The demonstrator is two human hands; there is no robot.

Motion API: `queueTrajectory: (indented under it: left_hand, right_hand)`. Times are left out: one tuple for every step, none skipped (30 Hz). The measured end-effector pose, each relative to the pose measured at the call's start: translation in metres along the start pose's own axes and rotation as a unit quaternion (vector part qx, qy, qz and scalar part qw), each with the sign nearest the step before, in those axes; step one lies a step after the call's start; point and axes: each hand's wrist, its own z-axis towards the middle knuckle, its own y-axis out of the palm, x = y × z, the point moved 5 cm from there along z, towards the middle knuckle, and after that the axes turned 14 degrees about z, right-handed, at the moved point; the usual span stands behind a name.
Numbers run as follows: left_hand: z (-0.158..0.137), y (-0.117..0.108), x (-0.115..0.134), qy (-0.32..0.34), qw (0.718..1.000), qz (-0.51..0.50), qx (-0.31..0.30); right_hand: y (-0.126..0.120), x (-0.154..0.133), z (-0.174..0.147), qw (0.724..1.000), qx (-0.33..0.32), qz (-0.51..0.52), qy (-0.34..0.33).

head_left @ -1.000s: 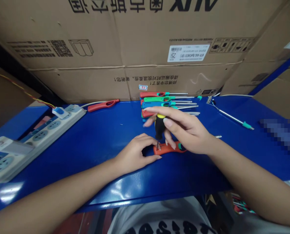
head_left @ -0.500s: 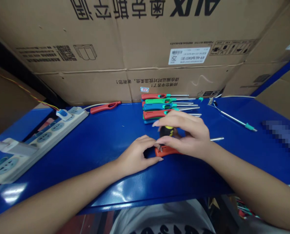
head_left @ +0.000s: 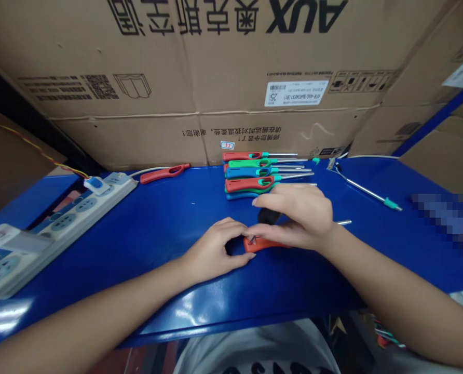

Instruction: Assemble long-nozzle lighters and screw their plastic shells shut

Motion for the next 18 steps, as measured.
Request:
queueTrajectory:
  left_hand:
    - [0.000, 0.000, 0.000, 0.001, 1.000, 0.002, 0.000]
    - [0.000, 0.000, 0.000, 0.001, 1.000, 0.001, -0.001]
    - [0.000, 0.000, 0.000, -0.001, 1.000, 0.000, -0.005]
    - [0.000, 0.000, 0.000, -0.003, 1.000, 0.000, -0.007]
    - [0.000, 0.001, -0.001, -0.005, 1.000, 0.001, -0.009]
    - [0.000, 0.001, -0.001, -0.008, 1.000, 0.003, -0.010]
    - [0.000, 0.001, -0.002, -0.010, 1.000, 0.006, -0.008]
    - [0.000, 0.001, -0.002, -0.009, 1.000, 0.008, -0.005]
    - [0.000, 0.001, -0.002, -0.006, 1.000, 0.011, -0.002]
    - [0.000, 0.001, -0.002, -0.001, 1.000, 0.012, 0.001]
    - [0.000, 0.001, -0.001, 0.002, 1.000, 0.012, 0.001]
    - [0.000, 0.001, -0.001, 0.004, 1.000, 0.013, 0.000]
    - [0.000, 0.001, -0.001, 0.005, 1.000, 0.012, -0.002]
    - [0.000, 0.002, -0.001, 0.003, 1.000, 0.010, -0.003]
    - [0.000, 0.001, -0.001, 0.002, 1.000, 0.006, -0.004]
    - [0.000, 0.001, -0.001, 0.001, 1.000, 0.001, -0.004]
    - [0.000, 0.001, -0.001, 0.001, 1.000, -0.003, -0.004]
    - [0.000, 0.001, -0.001, 0.001, 1.000, -0.007, -0.006]
  right_hand:
    - [0.001, 0.000, 0.000, 1.000, -0.013, 0.023, 0.007]
    - [0.003, 0.001, 0.001, 0.997, -0.028, 0.067, 0.031]
    - [0.006, 0.002, 0.002, 0.989, -0.042, 0.122, 0.070]
    - [0.010, 0.004, 0.003, 0.976, -0.053, 0.176, 0.113]
    - [0.013, 0.005, 0.003, 0.963, -0.059, 0.219, 0.148]
    - [0.015, 0.006, 0.003, 0.954, -0.057, 0.243, 0.167]
    - [0.015, 0.006, 0.004, 0.954, -0.050, 0.240, 0.169]
    - [0.014, 0.007, 0.003, 0.965, -0.036, 0.211, 0.155]
    - [0.010, 0.006, 0.003, 0.979, -0.019, 0.161, 0.125]
    - [0.007, 0.005, 0.002, 0.991, -0.007, 0.102, 0.086]
    - [0.005, 0.002, 0.002, 0.998, -0.002, 0.049, 0.046]
    - [0.003, 0.000, 0.001, 1.000, -0.005, 0.013, 0.016]
    - [0.002, -0.001, 0.001, 1.000, -0.015, 0.004, 0.005]
    - [0.001, 0.000, 0.002, 0.999, -0.030, 0.023, 0.018]
    - [0.001, 0.002, 0.003, 0.996, -0.048, 0.063, 0.052]
    - [0.002, 0.005, 0.004, 0.987, -0.062, 0.115, 0.096]
    - [0.003, 0.008, 0.005, 0.974, -0.070, 0.165, 0.137]
    - [0.004, 0.010, 0.005, 0.964, -0.072, 0.198, 0.163]
